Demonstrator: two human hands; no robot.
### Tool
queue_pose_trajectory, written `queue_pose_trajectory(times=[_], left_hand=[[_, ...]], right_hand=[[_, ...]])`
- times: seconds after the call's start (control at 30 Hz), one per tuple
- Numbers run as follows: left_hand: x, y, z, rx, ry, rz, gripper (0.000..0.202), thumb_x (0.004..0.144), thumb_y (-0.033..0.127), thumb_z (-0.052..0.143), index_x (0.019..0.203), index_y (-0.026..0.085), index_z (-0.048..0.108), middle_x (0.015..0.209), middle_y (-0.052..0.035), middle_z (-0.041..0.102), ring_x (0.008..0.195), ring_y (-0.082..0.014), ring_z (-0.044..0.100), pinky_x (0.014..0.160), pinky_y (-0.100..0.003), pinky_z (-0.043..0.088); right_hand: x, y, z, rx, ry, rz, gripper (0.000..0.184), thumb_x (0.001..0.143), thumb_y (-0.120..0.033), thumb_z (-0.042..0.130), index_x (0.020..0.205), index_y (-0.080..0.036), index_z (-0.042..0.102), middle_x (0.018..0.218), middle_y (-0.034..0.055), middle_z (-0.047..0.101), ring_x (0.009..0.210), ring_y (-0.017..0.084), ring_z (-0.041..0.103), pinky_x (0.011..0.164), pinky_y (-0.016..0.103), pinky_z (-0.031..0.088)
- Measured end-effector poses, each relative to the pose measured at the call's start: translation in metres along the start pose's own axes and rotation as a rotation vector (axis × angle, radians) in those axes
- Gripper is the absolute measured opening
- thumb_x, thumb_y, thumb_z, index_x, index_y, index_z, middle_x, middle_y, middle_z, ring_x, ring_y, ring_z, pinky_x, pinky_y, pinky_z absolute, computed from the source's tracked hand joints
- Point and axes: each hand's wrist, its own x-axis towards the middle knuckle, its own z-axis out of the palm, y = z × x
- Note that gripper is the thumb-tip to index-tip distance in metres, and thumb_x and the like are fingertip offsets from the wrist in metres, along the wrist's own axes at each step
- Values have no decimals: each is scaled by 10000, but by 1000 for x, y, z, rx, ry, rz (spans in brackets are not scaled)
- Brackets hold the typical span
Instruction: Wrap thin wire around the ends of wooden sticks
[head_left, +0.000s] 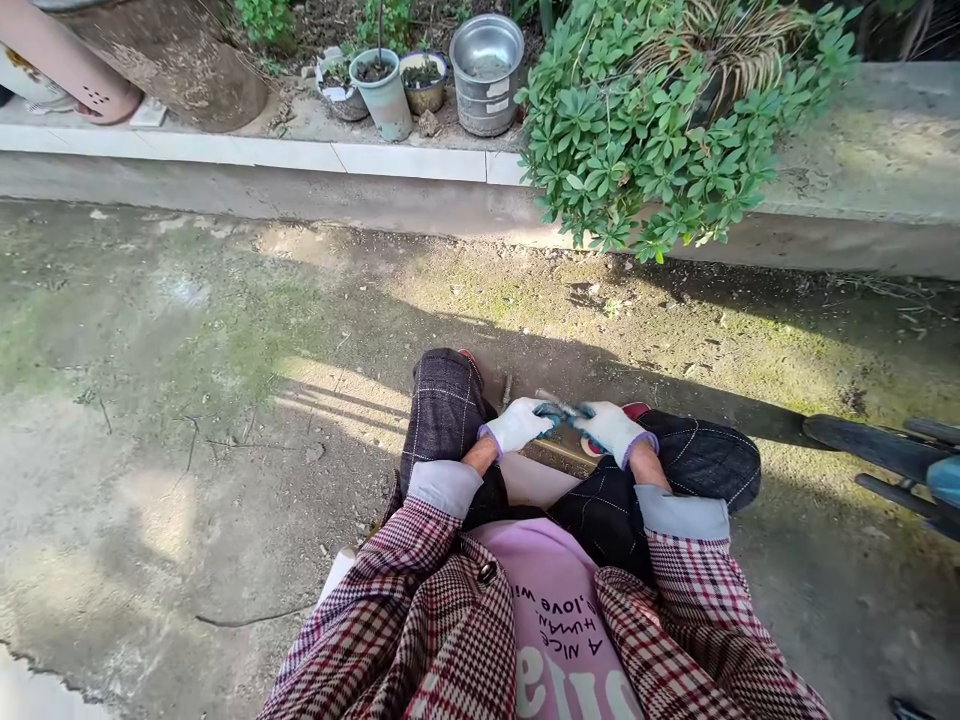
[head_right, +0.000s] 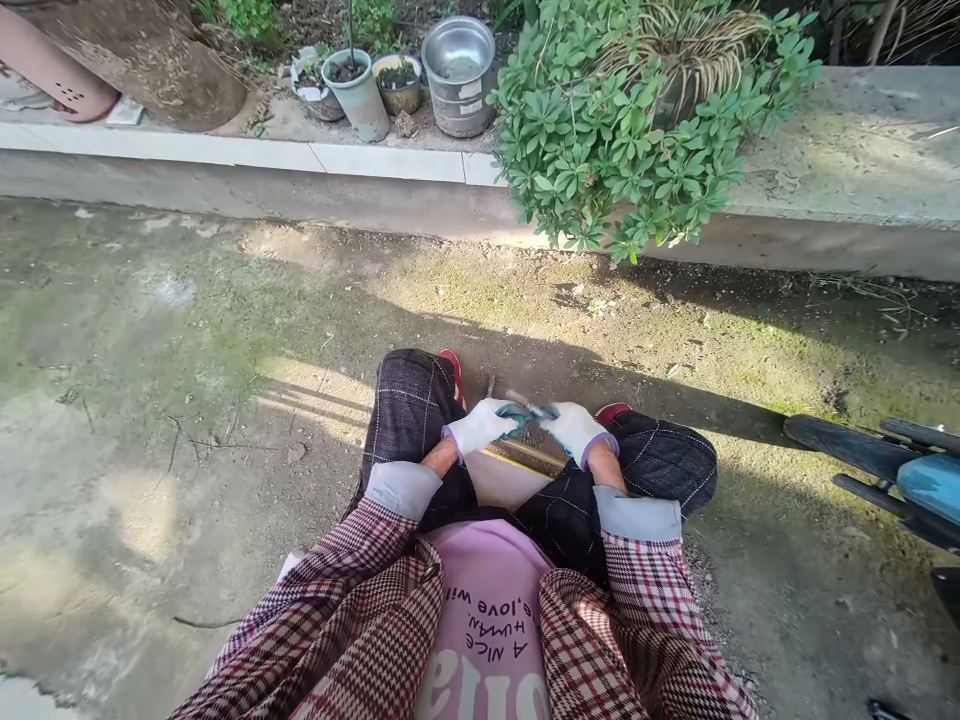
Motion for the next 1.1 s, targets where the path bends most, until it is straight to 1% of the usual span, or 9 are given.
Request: queue_pose_trajectory(times=[0.1, 0.17, 0.3, 0.47, 0.63, 0.7, 0.8, 0.9, 1.1], left_hand=[[4, -3, 7, -90, -4, -20, 217, 744, 198, 675, 925, 103, 748, 730, -9, 672, 636, -96, 543, 598, -216, 388], [9, -3, 9, -201, 16, -22, 227, 738, 201, 687, 934, 98, 740, 754, -25, 692, 665, -107, 578, 625, -222, 421], [15, -2, 5, -274, 62, 3, 211, 691, 228, 758, 859, 102, 745, 801, -39, 726, 737, -120, 598, 702, -238, 466], [13, -5, 0, -323, -26, 63, 289, 621, 278, 854, 829, 108, 747, 875, -71, 756, 853, -162, 647, 859, -288, 502], [18, -16, -1, -240, -18, 5, 250, 656, 273, 831, 784, 109, 692, 755, -23, 692, 728, -131, 600, 781, -294, 494], [22, -18, -4, -131, 44, 32, 163, 684, 228, 773, 759, 111, 688, 706, 3, 651, 681, -105, 536, 715, -256, 443], [26, -19, -11, -97, 176, 92, 113, 684, 203, 724, 735, 122, 665, 685, 23, 605, 672, -92, 479, 682, -235, 398], [26, -18, -16, -125, 170, 90, 129, 649, 200, 719, 706, 136, 622, 691, 24, 591, 688, -97, 478, 681, -229, 396], [26, -22, -17, 21, 147, 113, 78, 716, 201, 669, 749, 132, 649, 718, 22, 612, 707, -108, 507, 721, -238, 428]], right_hand=[[6, 5, -2, 81, 108, 79, 173, 882, -311, 686, 787, -171, 649, 660, 13, 637, 599, 153, 600, 531, 265, 486], [7, 7, -1, 262, 179, 102, 227, 807, -378, 716, 736, -194, 603, 556, -33, 558, 481, 117, 506, 438, 247, 405], [6, 9, 5, 581, 216, 77, 367, 638, -486, 796, 728, -205, 578, 534, -56, 532, 421, 83, 428, 372, 223, 350], [7, 14, 5, 743, 250, 90, 418, 613, -498, 827, 791, -208, 585, 552, -50, 550, 392, 84, 423, 326, 227, 355], [-5, 6, -7, 886, 312, 52, 424, 610, -467, 846, 822, -201, 594, 554, -58, 534, 415, 81, 436, 346, 216, 366], [-16, 0, -11, 907, 248, 27, 430, 614, -472, 842, 843, -198, 602, 555, -60, 532, 418, 82, 441, 349, 213, 361], [-32, -5, -13, 763, -61, -26, 403, 644, -474, 832, 826, -183, 621, 556, -51, 551, 401, 78, 435, 348, 214, 353], [-38, -3, -8, 514, -328, -85, 359, 664, -451, 831, 759, -163, 639, 554, -44, 551, 414, 73, 447, 365, 204, 345], [-28, 7, -5, 260, -446, -99, 398, 665, -515, 800, 760, -157, 654, 566, -43, 554, 445, 82, 451, 407, 219, 333]])
